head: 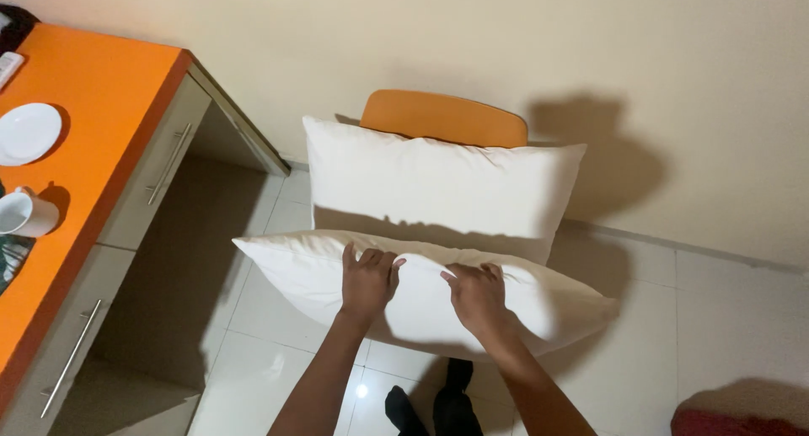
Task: The person makes a bed by first placing a pillow into a pillowcase and then arranging it on a chair. They repeat this process with a second pillow. Finally, they fold a white duvet on the bed.
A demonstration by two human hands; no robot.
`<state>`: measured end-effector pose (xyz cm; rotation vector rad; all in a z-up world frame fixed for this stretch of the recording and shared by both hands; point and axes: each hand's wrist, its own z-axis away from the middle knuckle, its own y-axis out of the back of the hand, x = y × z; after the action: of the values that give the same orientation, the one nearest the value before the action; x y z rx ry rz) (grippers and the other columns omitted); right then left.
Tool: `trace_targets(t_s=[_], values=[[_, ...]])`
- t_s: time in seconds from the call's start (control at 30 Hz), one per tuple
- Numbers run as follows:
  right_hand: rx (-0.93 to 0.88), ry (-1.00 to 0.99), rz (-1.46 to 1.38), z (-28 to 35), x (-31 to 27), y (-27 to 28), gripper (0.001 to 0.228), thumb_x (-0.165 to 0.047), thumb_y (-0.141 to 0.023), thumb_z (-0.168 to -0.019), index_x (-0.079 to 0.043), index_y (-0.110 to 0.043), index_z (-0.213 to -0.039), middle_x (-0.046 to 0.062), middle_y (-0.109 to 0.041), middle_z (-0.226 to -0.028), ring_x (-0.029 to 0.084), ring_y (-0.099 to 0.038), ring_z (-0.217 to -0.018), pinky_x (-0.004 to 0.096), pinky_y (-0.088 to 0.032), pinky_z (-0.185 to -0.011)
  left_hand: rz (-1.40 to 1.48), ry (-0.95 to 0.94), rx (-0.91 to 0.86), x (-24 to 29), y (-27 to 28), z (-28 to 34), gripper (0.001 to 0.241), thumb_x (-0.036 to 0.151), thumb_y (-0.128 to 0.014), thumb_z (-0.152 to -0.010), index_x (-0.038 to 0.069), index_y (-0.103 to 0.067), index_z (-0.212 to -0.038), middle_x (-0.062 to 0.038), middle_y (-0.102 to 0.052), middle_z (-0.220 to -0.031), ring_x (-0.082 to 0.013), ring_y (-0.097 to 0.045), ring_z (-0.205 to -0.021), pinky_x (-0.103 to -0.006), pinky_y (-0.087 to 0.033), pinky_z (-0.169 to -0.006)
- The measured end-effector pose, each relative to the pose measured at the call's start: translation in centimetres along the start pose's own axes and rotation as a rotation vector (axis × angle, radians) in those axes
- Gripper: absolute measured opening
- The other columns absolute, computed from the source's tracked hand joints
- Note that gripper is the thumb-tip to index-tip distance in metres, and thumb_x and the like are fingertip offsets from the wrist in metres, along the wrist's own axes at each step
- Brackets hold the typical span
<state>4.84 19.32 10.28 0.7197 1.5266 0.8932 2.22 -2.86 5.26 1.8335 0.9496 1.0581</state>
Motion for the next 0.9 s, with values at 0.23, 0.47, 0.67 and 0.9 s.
trace_targets(t_s=[0.23,0.47,0.67,0.9], values=[[0.049,-0.035,0.075,-3.1,4.0,-3.8,0.018,-0.021,-0.068,-0.094,-0.013,-0.077,-0.107,0.01,-0.076,-0.093,0.027,-0.07,-0.091,0.042,-0.043,-0.094,-0.007,0.078,-0.146,-0.9,-4.2,-3.1,0.021,0.031,-0.065,-0.1,0.012,-0.073,-0.096,-0.005,-0.075,-0.086,-0.0226,-0.068,-0.097,-0.0581,-0.033,-0.11],[0.195,0.135,0.141,-5.6,7.8,-7.3,0.024,-0.018,-0.069,-0.092,-0.011,-0.073,-0.115,0.008,-0.076,-0.11,0.024,-0.068,-0.111,0.043,-0.044,-0.097,0.014,0.071,-0.012,-1.3,-7.0,-4.7,0.021,0.032,-0.062,-0.1,0.014,-0.073,-0.099,-0.002,-0.074,-0.098,-0.0212,-0.065,-0.106,-0.056,-0.032,-0.112],[0.225,0.139,0.12,-8.4,9.2,-8.4,0.025,-0.015,-0.069,-0.09,-0.009,-0.073,-0.114,0.01,-0.076,-0.11,0.025,-0.068,-0.111,0.042,-0.046,-0.094,0.034,0.058,0.022,-2.7,-9.7,-7.0,0.022,0.032,-0.061,-0.101,0.014,-0.072,-0.101,-0.002,-0.072,-0.102,-0.0224,-0.063,-0.107,-0.0536,-0.033,-0.111],[0.277,0.137,0.121,-12.3,11.4,-11.5,0.022,-0.016,-0.069,-0.092,-0.007,-0.072,-0.112,0.011,-0.076,-0.111,0.025,-0.069,-0.109,0.041,-0.047,-0.091,0.052,0.102,0.052,-4.7,-14.6,-9.4,0.024,0.033,-0.059,-0.1,0.013,-0.073,-0.1,-0.002,-0.073,-0.102,-0.0234,-0.063,-0.104,-0.0543,-0.036,-0.109]])
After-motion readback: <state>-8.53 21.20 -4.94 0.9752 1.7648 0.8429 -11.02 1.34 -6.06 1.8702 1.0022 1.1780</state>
